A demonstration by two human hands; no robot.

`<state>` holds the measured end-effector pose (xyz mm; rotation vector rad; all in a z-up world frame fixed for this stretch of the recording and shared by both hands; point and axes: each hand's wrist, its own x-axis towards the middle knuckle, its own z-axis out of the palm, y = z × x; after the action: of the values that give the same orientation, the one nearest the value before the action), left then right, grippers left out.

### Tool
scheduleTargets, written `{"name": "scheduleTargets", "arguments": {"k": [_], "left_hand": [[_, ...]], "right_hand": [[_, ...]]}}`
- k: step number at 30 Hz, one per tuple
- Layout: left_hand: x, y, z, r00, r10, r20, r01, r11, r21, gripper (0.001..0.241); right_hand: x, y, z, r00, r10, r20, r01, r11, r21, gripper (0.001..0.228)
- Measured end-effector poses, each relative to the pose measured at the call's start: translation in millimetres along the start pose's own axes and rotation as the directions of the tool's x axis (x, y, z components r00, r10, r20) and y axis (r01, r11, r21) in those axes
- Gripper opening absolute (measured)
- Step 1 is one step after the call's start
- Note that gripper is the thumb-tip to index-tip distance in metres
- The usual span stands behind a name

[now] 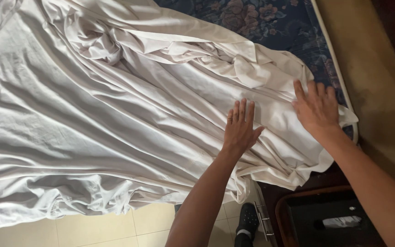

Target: The person spreads a white bed sheet over a mattress, smoothing out wrinkles and tucking the edges under the mattress. They move around the bed to adjust the sheet on all sides, ensuring it is properly fitted.

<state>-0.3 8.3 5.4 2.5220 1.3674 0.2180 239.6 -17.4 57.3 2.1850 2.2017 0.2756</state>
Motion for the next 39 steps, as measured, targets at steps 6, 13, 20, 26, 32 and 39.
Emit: {"name": "scheduleTargets", "arguments": {"k": [6, 13, 20, 26, 32, 39], "left_hand": [[6, -14, 0, 0.999, 0.041, 0.003, -0.041, 0.997, 0.061, 0.091], [35, -4, 8, 0.997, 0.078, 0.001, -0.078, 0.996, 0.044, 0.089], [63, 20, 9, 0.996, 0.082, 0.046, -0.083, 0.996, 0.037, 0.092], [50, 23, 14, 0.967, 0.183, 0.178, -0.196, 0.979, 0.058, 0.086], [32, 25, 18, 0.946, 0.231, 0.229, -0.24, 0.971, 0.013, 0.103], [4, 27, 14, 0.93, 0.212, 0.299, -0.223, 0.975, 0.004, 0.109]], "right_hand": [[38, 4, 30, 0.988, 0.024, -0.153, -0.023, 1.0, 0.012, 0.045], [22, 115, 114, 0.975, 0.216, -0.057, -0.222, 0.96, -0.171, 0.026], [-28, 145, 75, 0.858, 0.506, 0.086, -0.499, 0.861, -0.096, 0.028], [-50, 95, 50, 0.977, 0.212, -0.03, -0.211, 0.976, 0.047, 0.044], [-86, 88, 22, 0.953, -0.253, 0.165, 0.289, 0.923, -0.253, 0.061], [-140, 126, 73, 0.974, -0.152, 0.169, 0.205, 0.909, -0.363, 0.006]]}}
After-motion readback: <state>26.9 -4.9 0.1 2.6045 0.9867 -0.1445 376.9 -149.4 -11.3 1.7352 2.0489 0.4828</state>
